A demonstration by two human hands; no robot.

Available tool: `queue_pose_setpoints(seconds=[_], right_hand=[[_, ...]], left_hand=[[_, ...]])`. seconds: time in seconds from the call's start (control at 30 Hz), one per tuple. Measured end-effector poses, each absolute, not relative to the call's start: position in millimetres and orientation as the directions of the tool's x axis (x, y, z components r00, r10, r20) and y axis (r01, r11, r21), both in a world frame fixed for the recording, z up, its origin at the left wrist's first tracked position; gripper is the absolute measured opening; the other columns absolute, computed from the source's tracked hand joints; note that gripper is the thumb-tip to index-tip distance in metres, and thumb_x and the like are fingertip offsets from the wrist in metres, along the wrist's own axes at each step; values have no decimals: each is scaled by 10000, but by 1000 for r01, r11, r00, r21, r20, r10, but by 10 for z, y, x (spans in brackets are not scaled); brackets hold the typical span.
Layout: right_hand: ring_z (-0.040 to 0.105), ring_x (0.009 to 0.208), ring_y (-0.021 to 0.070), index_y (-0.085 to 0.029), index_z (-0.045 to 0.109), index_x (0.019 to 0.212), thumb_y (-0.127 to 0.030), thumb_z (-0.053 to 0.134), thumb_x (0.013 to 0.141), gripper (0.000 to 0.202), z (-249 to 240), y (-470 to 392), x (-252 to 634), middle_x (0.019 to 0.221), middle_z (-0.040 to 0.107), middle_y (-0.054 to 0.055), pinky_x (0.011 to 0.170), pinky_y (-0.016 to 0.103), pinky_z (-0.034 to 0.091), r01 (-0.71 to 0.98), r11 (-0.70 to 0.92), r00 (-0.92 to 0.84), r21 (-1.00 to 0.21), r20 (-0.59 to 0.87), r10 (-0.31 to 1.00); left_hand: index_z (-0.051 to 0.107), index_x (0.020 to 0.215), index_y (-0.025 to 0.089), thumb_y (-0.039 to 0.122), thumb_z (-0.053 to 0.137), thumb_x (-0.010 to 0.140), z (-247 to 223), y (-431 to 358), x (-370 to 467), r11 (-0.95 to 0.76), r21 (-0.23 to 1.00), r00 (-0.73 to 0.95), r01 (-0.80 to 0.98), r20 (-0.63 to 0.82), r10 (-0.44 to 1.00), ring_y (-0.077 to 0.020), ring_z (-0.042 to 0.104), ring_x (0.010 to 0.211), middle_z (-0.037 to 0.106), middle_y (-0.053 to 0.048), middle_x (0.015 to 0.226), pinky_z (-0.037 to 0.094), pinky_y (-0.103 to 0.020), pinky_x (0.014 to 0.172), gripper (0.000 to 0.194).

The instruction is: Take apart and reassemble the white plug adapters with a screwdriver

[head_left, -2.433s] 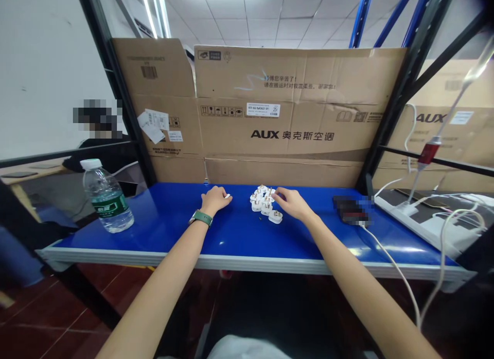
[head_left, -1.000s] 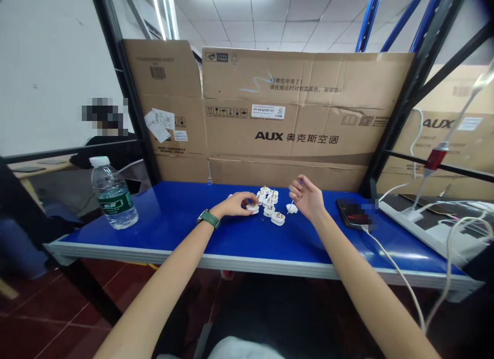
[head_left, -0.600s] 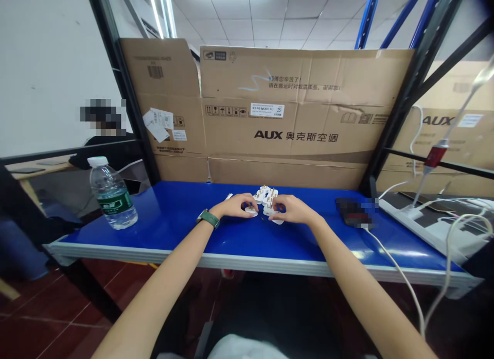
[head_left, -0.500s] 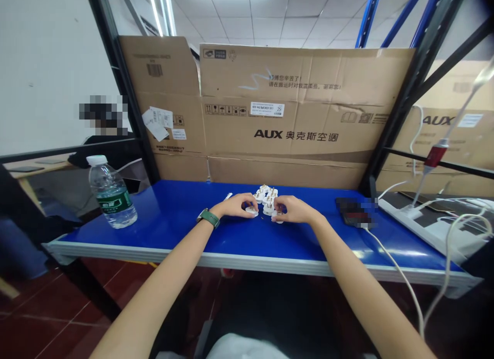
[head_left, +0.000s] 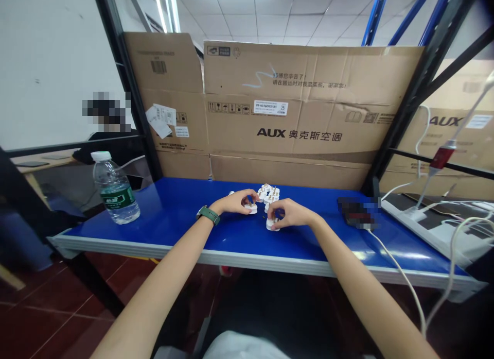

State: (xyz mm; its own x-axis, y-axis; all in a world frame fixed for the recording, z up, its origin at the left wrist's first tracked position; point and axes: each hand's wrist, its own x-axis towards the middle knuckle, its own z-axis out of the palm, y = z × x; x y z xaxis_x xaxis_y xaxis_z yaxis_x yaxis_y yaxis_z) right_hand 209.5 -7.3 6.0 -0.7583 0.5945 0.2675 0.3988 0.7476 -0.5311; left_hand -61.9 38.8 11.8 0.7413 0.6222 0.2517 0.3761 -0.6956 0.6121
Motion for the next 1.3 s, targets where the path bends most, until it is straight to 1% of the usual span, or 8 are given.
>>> queue_pose_setpoints(seconds=[0.2, 0.37, 0.6, 0.73, 0.97, 1.13, 1.23, 1.3], right_hand=[[640, 852, 178, -206, 752, 940, -353, 797, 795, 212, -33, 26, 1983, 930, 716, 35, 782, 274, 460, 366, 803, -734, -470, 385, 560], [631, 881, 195, -210, 763, 947, -367, 744, 864, 179, -120, 132, 1966, 951, 689, 60, 845, 307, 469, 393, 819, -694, -417, 450, 562], [637, 914, 212, -208, 754, 949, -201, 720, 852, 103, -201, 253, 1959, 947, 699, 66, 869, 325, 468, 491, 788, -626, -372, 479, 616], [645, 947, 213, -214, 741, 985, -166, 714, 823, 171, -121, 205, 2050, 999, 721, 60, 889, 326, 462, 482, 800, -668, -357, 441, 599], [630, 823, 175, -213, 721, 1014, -202, 734, 767, 248, -5, 142, 2221, 983, 724, 25, 766, 266, 456, 524, 782, -717, -337, 321, 619], [613, 864, 194, -201, 715, 1012, -208, 748, 768, 247, -96, 247, 2270, 979, 687, 52, 758, 266, 440, 631, 715, -632, -302, 335, 699], [599, 856, 198, -205, 709, 1008, -201, 781, 756, 263, -140, 276, 2294, 1007, 636, 71, 763, 280, 444, 702, 646, -530, -299, 387, 755], [585, 861, 204, -216, 691, 1045, -265, 814, 744, 329, -127, 262, 2286, 1044, 592, 77, 783, 301, 457, 703, 627, -462, -336, 455, 761]], left_hand=[[625, 1147, 187, 204, 710, 733, 36, 469, -628, -721, 591, 674, 362, 369, 640, -173, 631, 922, 652, -76, 1188, 522, -299, 813, 423], [621, 1132, 189, 248, 732, 756, -3, 564, -629, -760, 535, 560, 368, 525, 641, -179, 646, 938, 645, -76, 1155, 545, -318, 832, 396], [656, 1071, 181, 140, 614, 804, 58, 549, -616, -815, 388, 437, 430, 701, 564, -169, 632, 905, 645, -47, 1015, 523, -304, 825, 274], [677, 1118, 195, 120, 579, 824, 63, 516, -611, -834, 320, 473, 450, 706, 526, -167, 629, 910, 650, -47, 1024, 507, -297, 821, 318], [685, 1145, 207, 135, 613, 801, 23, 513, -621, -839, 290, 605, 461, 590, 535, -178, 640, 936, 668, -51, 1056, 512, -301, 850, 358], [707, 1114, 204, 162, 668, 780, 5, 520, -612, -844, 331, 654, 423, 533, 537, -193, 640, 986, 662, -61, 1078, 518, -319, 902, 338], [700, 1144, 210, 217, 727, 771, 7, 477, -570, -794, 490, 650, 359, 479, 589, -183, 655, 970, 648, -72, 1149, 543, -323, 884, 373], [673, 1194, 214, 266, 770, 767, 4, 438, -537, -718, 633, 689, 288, 384, 615, -178, 661, 991, 634, -88, 1222, 548, -339, 904, 440]])
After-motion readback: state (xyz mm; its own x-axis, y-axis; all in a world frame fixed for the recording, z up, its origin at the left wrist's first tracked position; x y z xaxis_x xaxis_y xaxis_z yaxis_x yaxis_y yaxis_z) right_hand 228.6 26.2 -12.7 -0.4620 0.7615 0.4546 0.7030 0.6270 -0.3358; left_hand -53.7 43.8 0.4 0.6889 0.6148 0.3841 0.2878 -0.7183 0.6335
